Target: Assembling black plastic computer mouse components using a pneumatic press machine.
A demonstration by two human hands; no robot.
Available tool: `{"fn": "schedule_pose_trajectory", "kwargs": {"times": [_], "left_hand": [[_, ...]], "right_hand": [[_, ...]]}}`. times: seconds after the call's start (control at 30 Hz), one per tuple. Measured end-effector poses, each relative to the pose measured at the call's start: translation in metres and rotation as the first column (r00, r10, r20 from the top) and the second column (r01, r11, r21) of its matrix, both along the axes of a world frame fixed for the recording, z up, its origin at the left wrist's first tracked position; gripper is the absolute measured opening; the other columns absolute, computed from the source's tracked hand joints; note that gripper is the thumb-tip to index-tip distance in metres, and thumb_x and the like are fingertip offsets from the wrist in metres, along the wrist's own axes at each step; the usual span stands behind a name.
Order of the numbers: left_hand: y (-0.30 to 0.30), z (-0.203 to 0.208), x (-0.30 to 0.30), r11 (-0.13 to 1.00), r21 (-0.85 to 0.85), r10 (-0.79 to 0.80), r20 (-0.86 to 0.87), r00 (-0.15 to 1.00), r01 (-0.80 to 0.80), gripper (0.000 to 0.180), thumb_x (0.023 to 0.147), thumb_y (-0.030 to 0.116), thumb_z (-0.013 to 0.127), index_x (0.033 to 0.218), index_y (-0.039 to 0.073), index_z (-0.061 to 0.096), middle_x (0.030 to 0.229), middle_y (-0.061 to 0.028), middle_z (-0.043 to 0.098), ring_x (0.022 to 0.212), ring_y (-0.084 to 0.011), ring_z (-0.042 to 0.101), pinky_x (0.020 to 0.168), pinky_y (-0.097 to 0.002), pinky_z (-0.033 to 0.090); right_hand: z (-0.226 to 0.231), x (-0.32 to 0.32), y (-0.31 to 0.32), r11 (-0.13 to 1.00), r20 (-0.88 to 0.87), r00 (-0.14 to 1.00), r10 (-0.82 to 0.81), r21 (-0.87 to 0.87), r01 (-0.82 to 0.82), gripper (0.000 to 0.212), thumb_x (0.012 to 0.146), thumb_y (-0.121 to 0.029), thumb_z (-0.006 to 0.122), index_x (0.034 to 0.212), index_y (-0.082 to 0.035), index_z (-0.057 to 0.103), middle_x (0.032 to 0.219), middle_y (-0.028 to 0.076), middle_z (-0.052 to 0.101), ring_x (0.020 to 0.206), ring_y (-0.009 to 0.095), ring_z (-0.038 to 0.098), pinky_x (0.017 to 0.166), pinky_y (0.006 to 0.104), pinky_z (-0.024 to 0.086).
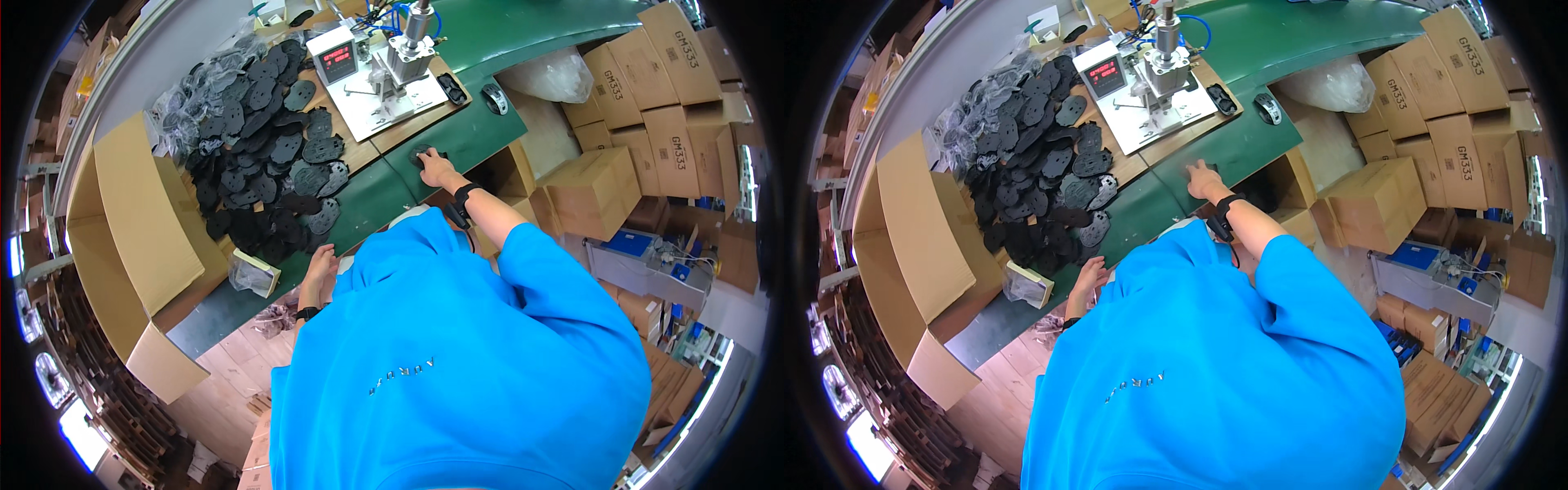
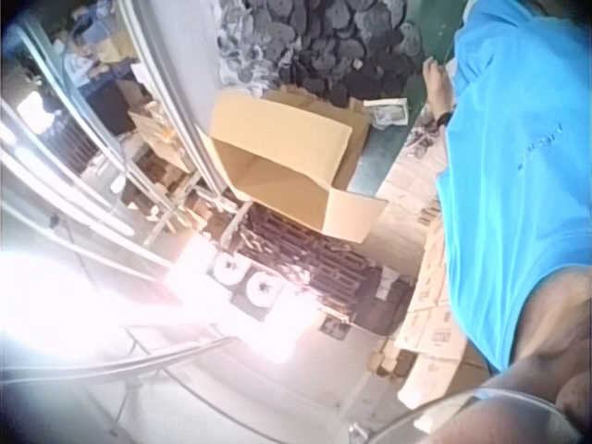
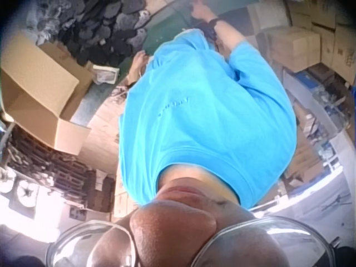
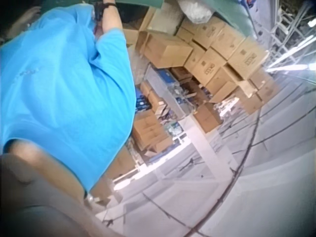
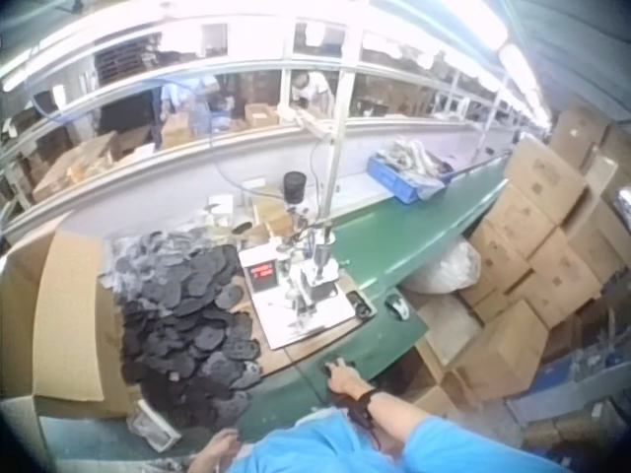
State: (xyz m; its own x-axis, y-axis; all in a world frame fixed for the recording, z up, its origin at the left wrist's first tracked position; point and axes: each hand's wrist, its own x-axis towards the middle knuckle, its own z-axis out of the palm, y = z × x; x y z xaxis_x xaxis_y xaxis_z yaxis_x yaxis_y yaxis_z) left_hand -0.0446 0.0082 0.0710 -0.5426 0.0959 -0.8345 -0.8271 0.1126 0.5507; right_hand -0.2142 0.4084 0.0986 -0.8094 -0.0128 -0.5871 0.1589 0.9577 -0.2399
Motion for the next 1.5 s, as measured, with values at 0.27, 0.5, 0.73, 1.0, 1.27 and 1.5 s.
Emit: {"fn": "schedule_pose_trajectory", "kwargs": {"times": [0.27,0.5,0.73,1.0,1.27,1.5], "left_hand": [[0.023,-0.006,-0.013,0.991,-0.118,-0.059,0.092,0.994,0.069,0.046,0.097,0.027,0.052,0.14,0.011,0.047,0.131,-0.0162,0.048,0.121,-0.0272,0.047,0.094,-0.0423,0.049],[0.074,0.027,-0.026,0.932,-0.276,-0.208,0.122,0.97,0.235,0.054,0.095,0.026,0.054,0.145,0.01,0.042,0.144,-0.0192,0.042,0.126,-0.0281,0.045,0.093,-0.0426,0.048],[0.121,0.038,-0.046,0.966,-0.212,-0.119,0.159,0.98,0.151,0.054,0.096,0.027,0.052,0.146,0.009,0.041,0.144,-0.0166,0.043,0.129,-0.0295,0.043,0.099,-0.0423,0.044],[0.165,0.053,-0.055,0.907,-0.293,-0.265,0.163,0.95,0.303,0.052,0.095,0.02,0.049,0.145,0.006,0.043,0.132,-0.0144,0.056,0.113,-0.0232,0.055,0.089,-0.0334,0.047],[0.171,0.062,-0.044,0.897,-0.281,-0.259,0.296,0.92,0.343,0.049,0.098,0.021,0.05,0.143,0.004,0.045,0.135,-0.0118,0.055,0.121,-0.0209,0.051,0.098,-0.0317,0.044],[0.175,0.069,-0.06,0.905,-0.244,-0.294,0.235,0.926,0.349,0.048,0.095,0.021,0.049,0.139,0.001,0.048,0.124,-0.0139,0.06,0.098,-0.0218,0.056,0.08,-0.0346,0.047]], "right_hand": [[0.004,-0.003,0.02,0.991,0.046,0.995,0.085,-0.103,-0.08,0.068,0.087,-0.02,0.059,0.151,-0.021,0.035,0.159,0.016,0.02,0.141,0.039,0.032,0.111,0.0443,0.037],[0.015,-0.015,0.04,0.984,0.094,0.988,0.126,-0.139,-0.112,0.065,0.087,-0.018,0.06,0.149,-0.024,0.04,0.16,0.014,0.017,0.141,0.035,0.032,0.11,0.0455,0.039],[0.021,-0.025,0.066,0.97,0.061,0.98,0.19,-0.165,-0.178,0.062,0.086,-0.012,0.059,0.145,-0.024,0.046,0.158,0.012,0.02,0.14,0.031,0.034,0.105,0.0482,0.041],[0.011,-0.02,0.074,0.952,-0.008,0.972,0.235,-0.201,-0.232,0.057,0.086,-0.013,0.06,0.142,-0.018,0.048,0.156,0.015,0.022,0.137,0.033,0.035,0.1,0.0501,0.045],[0.01,-0.02,0.067,0.949,-0.071,0.965,0.253,-0.177,-0.262,0.049,0.084,-0.015,0.063,0.132,-0.013,0.054,0.15,0.018,0.028,0.131,0.038,0.038,0.095,0.0482,0.048],[0.004,-0.012,0.068,0.95,-0.096,0.968,0.232,-0.189,-0.247,0.046,0.083,-0.016,0.064,0.129,-0.011,0.058,0.148,0.019,0.03,0.132,0.039,0.036,0.096,0.0461,0.048]]}}
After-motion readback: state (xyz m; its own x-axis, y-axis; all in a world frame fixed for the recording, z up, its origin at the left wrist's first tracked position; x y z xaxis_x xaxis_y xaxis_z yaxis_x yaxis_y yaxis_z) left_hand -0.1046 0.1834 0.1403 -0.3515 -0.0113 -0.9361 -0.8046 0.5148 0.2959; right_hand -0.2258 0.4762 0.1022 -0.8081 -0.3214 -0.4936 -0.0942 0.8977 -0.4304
